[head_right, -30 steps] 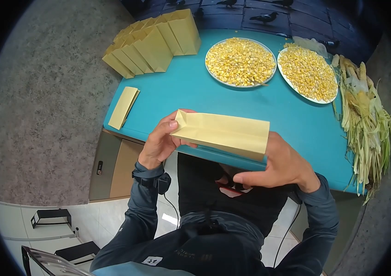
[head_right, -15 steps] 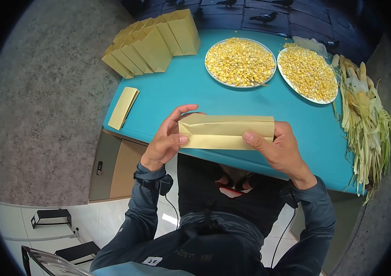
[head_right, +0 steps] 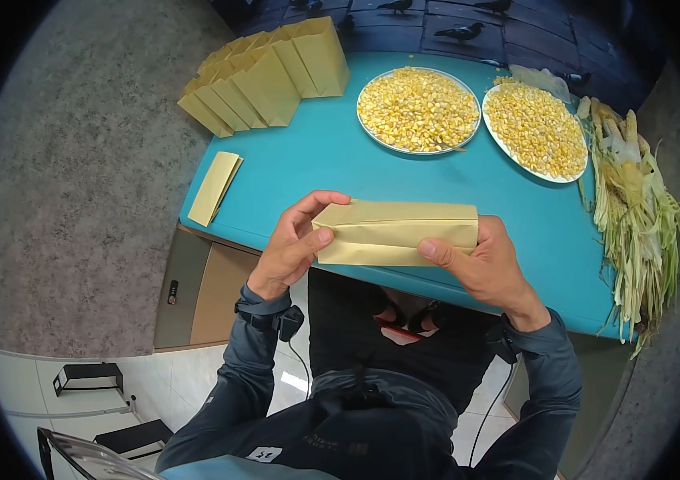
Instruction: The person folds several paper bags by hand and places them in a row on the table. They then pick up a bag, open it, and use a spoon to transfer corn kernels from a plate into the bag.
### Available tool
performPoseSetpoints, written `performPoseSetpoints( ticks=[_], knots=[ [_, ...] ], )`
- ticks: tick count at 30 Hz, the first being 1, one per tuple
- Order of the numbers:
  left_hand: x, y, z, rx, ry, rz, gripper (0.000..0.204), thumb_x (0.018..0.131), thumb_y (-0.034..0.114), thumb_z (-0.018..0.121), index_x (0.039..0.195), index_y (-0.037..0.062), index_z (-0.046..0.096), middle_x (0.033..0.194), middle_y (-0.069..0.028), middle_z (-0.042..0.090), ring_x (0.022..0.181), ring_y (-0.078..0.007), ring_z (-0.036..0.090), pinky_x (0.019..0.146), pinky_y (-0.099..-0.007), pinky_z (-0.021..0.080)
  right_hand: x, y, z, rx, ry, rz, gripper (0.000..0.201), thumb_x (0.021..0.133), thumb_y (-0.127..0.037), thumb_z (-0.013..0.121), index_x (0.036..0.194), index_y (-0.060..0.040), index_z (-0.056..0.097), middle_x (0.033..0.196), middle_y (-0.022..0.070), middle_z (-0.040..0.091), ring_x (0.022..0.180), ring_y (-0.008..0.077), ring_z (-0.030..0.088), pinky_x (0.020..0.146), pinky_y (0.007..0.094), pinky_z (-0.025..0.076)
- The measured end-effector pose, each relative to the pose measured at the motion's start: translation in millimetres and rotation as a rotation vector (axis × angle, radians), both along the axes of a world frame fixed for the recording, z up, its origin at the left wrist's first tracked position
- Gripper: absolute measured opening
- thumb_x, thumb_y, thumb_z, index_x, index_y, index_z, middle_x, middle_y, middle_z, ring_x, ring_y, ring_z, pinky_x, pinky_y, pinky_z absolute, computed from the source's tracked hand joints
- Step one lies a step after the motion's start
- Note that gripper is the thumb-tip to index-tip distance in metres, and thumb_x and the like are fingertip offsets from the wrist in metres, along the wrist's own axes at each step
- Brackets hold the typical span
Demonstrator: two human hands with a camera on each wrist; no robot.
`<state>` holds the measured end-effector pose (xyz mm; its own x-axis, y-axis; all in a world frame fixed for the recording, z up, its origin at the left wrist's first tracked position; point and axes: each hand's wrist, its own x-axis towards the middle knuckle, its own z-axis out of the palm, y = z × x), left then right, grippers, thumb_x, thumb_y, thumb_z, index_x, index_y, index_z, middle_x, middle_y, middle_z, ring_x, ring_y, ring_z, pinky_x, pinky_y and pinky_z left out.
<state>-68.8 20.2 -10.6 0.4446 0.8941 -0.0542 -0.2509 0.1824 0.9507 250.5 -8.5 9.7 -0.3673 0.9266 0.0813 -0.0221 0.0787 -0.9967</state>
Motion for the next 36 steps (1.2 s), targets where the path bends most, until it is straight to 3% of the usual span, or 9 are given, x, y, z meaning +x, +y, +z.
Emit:
performPoseSetpoints(
  ticks=[9,14,17,21,26,29,36],
  knots=[
    [-2,1,-5,0.028,-0.030,0.033,0.069,0.094,0.027,0.089,0.147,-0.0014,0.056,0.148,-0.0142,0.056,0.135,-0.0244,0.063,0.114,-0.0410,0.056,3,-1,4,-0.006,-0.025,0.004,0.037,0.103,-0.023,0.081,0.128,0.0042,0.075,0.113,0.0098,0.081,0.101,0.0135,0.071,0.090,0.0316,0.058],
    [1,-3,3,-0.003,-0.087,0.006,0.104,0.091,0.049,0.088,0.165,0.0012,0.034,0.157,-0.0174,0.048,0.147,-0.0296,0.054,0.114,-0.0446,0.056,2,-4,9,0.062,-0.046,-0.017,0.036,0.101,-0.021,0.083,0.125,0.0037,0.076,0.113,0.0104,0.081,0.101,0.0154,0.072,0.090,0.0322,0.058],
    [2,-6,4,-0.098,-0.087,-0.043,0.111,0.090,0.055,0.085,0.169,0.0033,0.027,0.159,-0.0180,0.047,0.147,-0.0322,0.055,0.111,-0.0485,0.059,-2,-5,10,0.203,-0.095,-0.034,0.035,0.098,-0.018,0.085,0.124,0.0036,0.075,0.114,0.0128,0.080,0.101,0.0197,0.073,0.091,0.0339,0.058],
    [3,-5,2,-0.102,-0.074,-0.072,0.113,0.088,0.055,0.087,0.169,0.0043,0.027,0.159,-0.0182,0.047,0.144,-0.0323,0.057,0.103,-0.0508,0.063,-3,-2,11,0.379,-0.146,0.036,0.036,0.096,-0.015,0.086,0.124,0.0038,0.074,0.120,0.0172,0.075,0.106,0.0268,0.072,0.093,0.0375,0.057],
    [4,-4,2,-0.032,0.003,-0.039,0.117,0.082,0.047,0.095,0.169,0.0065,0.028,0.153,-0.0177,0.052,0.132,-0.0297,0.065,0.080,-0.0419,0.072,-3,-3,8,0.356,-0.136,0.050,0.039,0.096,-0.016,0.087,0.127,0.0037,0.073,0.124,0.0170,0.074,0.111,0.0271,0.071,0.096,0.0386,0.056],
    [5,-5,5,-0.023,0.000,-0.023,0.117,0.080,0.042,0.097,0.169,0.0072,0.029,0.150,-0.0171,0.054,0.129,-0.0285,0.066,0.075,-0.0389,0.073,-3,-4,7,0.326,-0.125,0.062,0.041,0.096,-0.016,0.087,0.129,0.0036,0.073,0.126,0.0169,0.073,0.113,0.0270,0.070,0.097,0.0387,0.056],
    [4,-4,0,-0.003,0.005,-0.013,0.112,0.080,0.032,0.099,0.167,0.0055,0.032,0.149,-0.0164,0.056,0.128,-0.0272,0.067,0.074,-0.0377,0.073,0,-5,8,0.313,-0.151,0.084,0.044,0.097,-0.017,0.085,0.133,0.0025,0.071,0.132,0.0169,0.071,0.118,0.0275,0.069,0.102,0.0397,0.055]
  ],
)
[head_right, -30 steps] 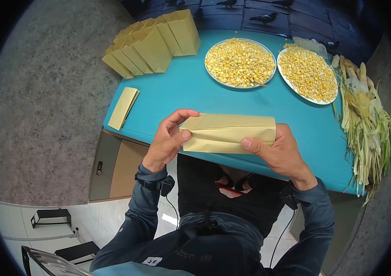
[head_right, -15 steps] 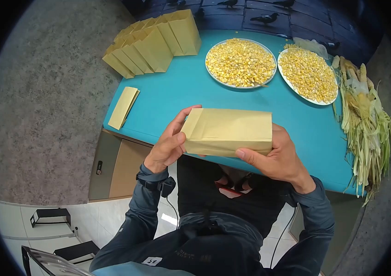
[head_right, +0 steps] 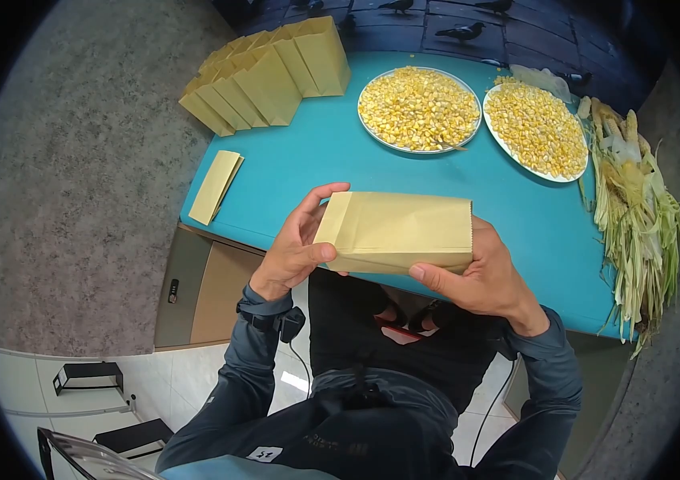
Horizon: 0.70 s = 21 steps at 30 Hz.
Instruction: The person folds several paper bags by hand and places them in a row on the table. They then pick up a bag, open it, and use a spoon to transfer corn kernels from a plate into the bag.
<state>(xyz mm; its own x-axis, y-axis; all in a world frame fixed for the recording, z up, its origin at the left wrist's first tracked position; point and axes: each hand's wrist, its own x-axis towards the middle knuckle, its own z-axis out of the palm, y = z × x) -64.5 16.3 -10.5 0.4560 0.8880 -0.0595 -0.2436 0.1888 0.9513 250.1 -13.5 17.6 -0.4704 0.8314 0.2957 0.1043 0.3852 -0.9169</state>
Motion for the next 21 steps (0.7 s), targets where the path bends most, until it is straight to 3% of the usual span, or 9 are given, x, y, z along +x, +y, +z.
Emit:
performPoseSetpoints(
  ticks=[3,5,18,21],
  knots=[
    [0.6,-0.1,-0.3,0.011,-0.010,0.010,0.110,0.080,0.030,0.099,0.165,0.0048,0.034,0.147,-0.0163,0.058,0.127,-0.0264,0.067,0.070,-0.0375,0.073,-0.9,-1.4,1.2,-0.037,0.026,0.007,0.043,0.097,-0.017,0.085,0.133,0.0021,0.071,0.132,0.0165,0.071,0.119,0.0279,0.068,0.103,0.0399,0.054],
    [1.1,-1.0,3.1,-0.026,-0.055,0.026,0.106,0.078,0.024,0.102,0.161,0.0026,0.041,0.150,-0.0185,0.057,0.143,-0.0283,0.055,0.121,-0.0431,0.045,-0.6,-0.6,1.1,-0.010,0.013,0.014,0.043,0.097,-0.017,0.085,0.133,0.0021,0.071,0.132,0.0164,0.071,0.119,0.0277,0.068,0.103,0.0398,0.054],
    [1.5,-0.6,-1.1,0.017,-0.086,0.056,0.103,0.076,0.022,0.103,0.160,0.0036,0.044,0.148,-0.0175,0.057,0.141,-0.0270,0.056,0.119,-0.0422,0.047,0.2,-2.3,2.7,-0.058,0.027,0.027,0.045,0.097,-0.017,0.085,0.134,0.0025,0.070,0.132,0.0159,0.070,0.120,0.0267,0.068,0.103,0.0394,0.054],
    [1.8,-1.5,0.5,0.027,-0.052,0.064,0.113,0.074,0.032,0.105,0.162,0.0027,0.041,0.147,-0.0153,0.060,0.139,-0.0250,0.059,0.119,-0.0395,0.048,0.2,-1.3,-1.0,-0.033,0.021,0.021,0.046,0.097,-0.017,0.085,0.134,0.0025,0.069,0.133,0.0162,0.070,0.120,0.0271,0.068,0.104,0.0395,0.053]
  ],
)
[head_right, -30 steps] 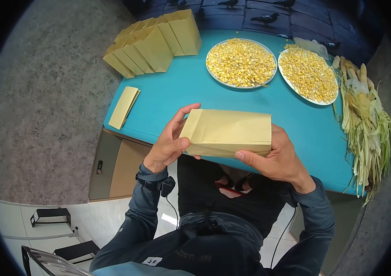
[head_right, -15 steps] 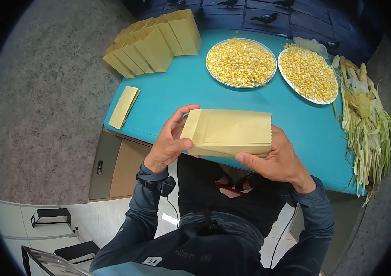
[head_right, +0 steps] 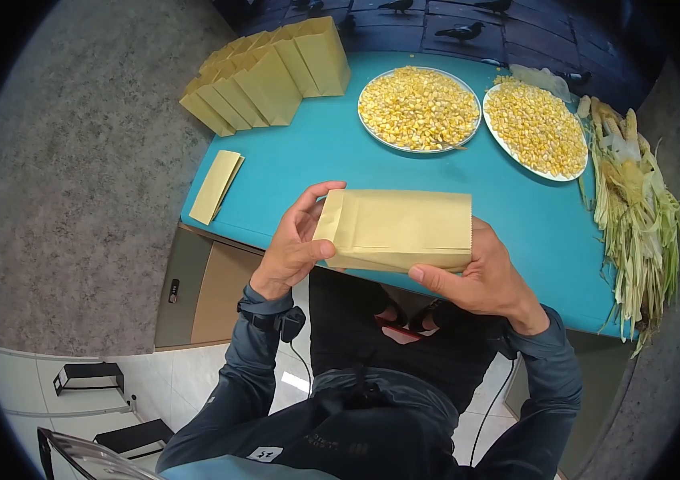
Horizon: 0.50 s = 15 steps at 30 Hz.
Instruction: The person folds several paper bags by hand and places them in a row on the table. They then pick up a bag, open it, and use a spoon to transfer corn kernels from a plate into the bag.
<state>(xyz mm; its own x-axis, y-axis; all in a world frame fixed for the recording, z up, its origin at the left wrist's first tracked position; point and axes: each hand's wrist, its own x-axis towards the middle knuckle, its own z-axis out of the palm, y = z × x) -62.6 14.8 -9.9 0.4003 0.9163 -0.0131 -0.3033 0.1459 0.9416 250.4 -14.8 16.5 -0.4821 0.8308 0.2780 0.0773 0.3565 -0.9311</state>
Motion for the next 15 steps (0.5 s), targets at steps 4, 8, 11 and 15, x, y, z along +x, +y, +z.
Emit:
performPoseSetpoints(
  ticks=[4,8,11,15],
  knots=[
    [0.4,-0.6,1.1,-0.004,0.004,0.009,0.114,0.073,0.032,0.105,0.162,0.0025,0.040,0.147,-0.0156,0.060,0.139,-0.0252,0.059,0.118,-0.0394,0.049,-0.6,-0.5,1.7,-0.005,-0.008,-0.013,0.047,0.096,-0.018,0.085,0.136,0.0025,0.069,0.133,0.0165,0.070,0.120,0.0276,0.068,0.104,0.0395,0.053],
    [-2.6,1.4,-3.0,-0.008,-0.036,-0.012,0.101,0.078,0.015,0.101,0.160,0.0033,0.043,0.150,-0.0189,0.055,0.142,-0.0288,0.056,0.119,-0.0434,0.049,0.1,-0.4,1.4,0.028,-0.029,-0.011,0.048,0.096,-0.017,0.085,0.136,0.0026,0.068,0.133,0.0166,0.070,0.121,0.0277,0.068,0.104,0.0395,0.053],
    [-2.5,0.9,-2.1,-0.007,-0.034,-0.011,0.101,0.078,0.015,0.101,0.160,0.0033,0.043,0.150,-0.0188,0.055,0.142,-0.0287,0.056,0.120,-0.0434,0.049,-0.6,-0.8,0.9,0.024,-0.023,-0.010,0.047,0.096,-0.017,0.085,0.136,0.0024,0.068,0.133,0.0167,0.070,0.121,0.0279,0.068,0.104,0.0396,0.053],
    [-2.6,0.9,-2.9,-0.002,-0.030,-0.008,0.100,0.078,0.014,0.101,0.159,0.0034,0.043,0.150,-0.0187,0.055,0.142,-0.0286,0.056,0.119,-0.0433,0.049,-1.0,-0.5,-0.5,0.015,-0.012,-0.005,0.045,0.096,-0.016,0.085,0.135,0.0019,0.069,0.133,0.0168,0.070,0.121,0.0282,0.068,0.104,0.0397,0.053]
  ],
)
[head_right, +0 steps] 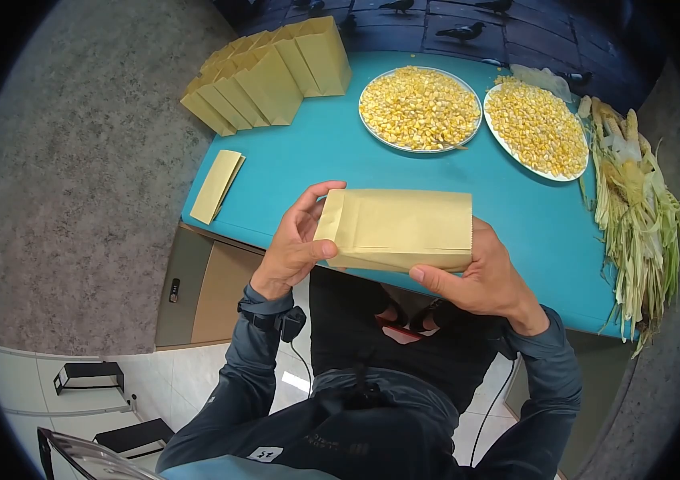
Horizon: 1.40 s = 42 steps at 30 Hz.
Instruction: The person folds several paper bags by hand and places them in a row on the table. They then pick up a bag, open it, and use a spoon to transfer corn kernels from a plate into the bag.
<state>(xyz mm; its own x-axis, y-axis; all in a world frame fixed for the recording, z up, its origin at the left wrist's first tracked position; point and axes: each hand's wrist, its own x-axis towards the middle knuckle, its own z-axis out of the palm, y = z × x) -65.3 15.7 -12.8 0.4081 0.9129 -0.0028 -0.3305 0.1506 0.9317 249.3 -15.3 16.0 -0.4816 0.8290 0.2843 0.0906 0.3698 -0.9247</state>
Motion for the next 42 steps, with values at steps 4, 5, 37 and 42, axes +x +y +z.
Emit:
performPoseSetpoints(
  ticks=[4,5,37,42],
  knots=[
    [0,0,0,0.005,0.006,0.000,0.099,0.079,0.013,0.100,0.159,0.0033,0.044,0.150,-0.0184,0.055,0.141,-0.0284,0.057,0.118,-0.0430,0.051,0,-1,0,-0.031,0.017,0.006,0.045,0.096,-0.016,0.085,0.134,0.0020,0.070,0.133,0.0167,0.070,0.120,0.0281,0.068,0.104,0.0396,0.053],
    [1,-1,1,0.003,0.006,0.000,0.098,0.079,0.013,0.100,0.159,0.0032,0.044,0.150,-0.0183,0.055,0.141,-0.0283,0.058,0.117,-0.0429,0.051,0,-1,0,-0.023,0.007,0.003,0.046,0.096,-0.016,0.085,0.135,0.0021,0.069,0.132,0.0166,0.070,0.121,0.0281,0.068,0.104,0.0396,0.053],
    [6,2,13,0.016,-0.132,-0.010,0.101,0.079,0.032,0.101,0.159,0.0051,0.046,0.149,-0.0123,0.060,0.138,-0.0252,0.061,0.117,-0.0371,0.051,15,17,15,-0.013,0.007,-0.050,0.031,0.096,-0.012,0.083,0.123,0.0035,0.076,0.119,0.0132,0.080,0.104,0.0236,0.077,0.092,0.0350,0.058],
    [-4,8,8,0.106,-0.108,-0.008,0.091,0.078,0.028,0.101,0.152,0.0036,0.055,0.143,-0.0098,0.061,0.136,-0.0237,0.060,0.118,-0.0387,0.051,12,18,7,-0.561,0.406,-0.002,0.045,0.108,-0.027,0.074,0.137,0.0075,0.068,0.128,0.0128,0.077,0.109,0.0185,0.074,0.096,0.0336,0.059]
  ],
)
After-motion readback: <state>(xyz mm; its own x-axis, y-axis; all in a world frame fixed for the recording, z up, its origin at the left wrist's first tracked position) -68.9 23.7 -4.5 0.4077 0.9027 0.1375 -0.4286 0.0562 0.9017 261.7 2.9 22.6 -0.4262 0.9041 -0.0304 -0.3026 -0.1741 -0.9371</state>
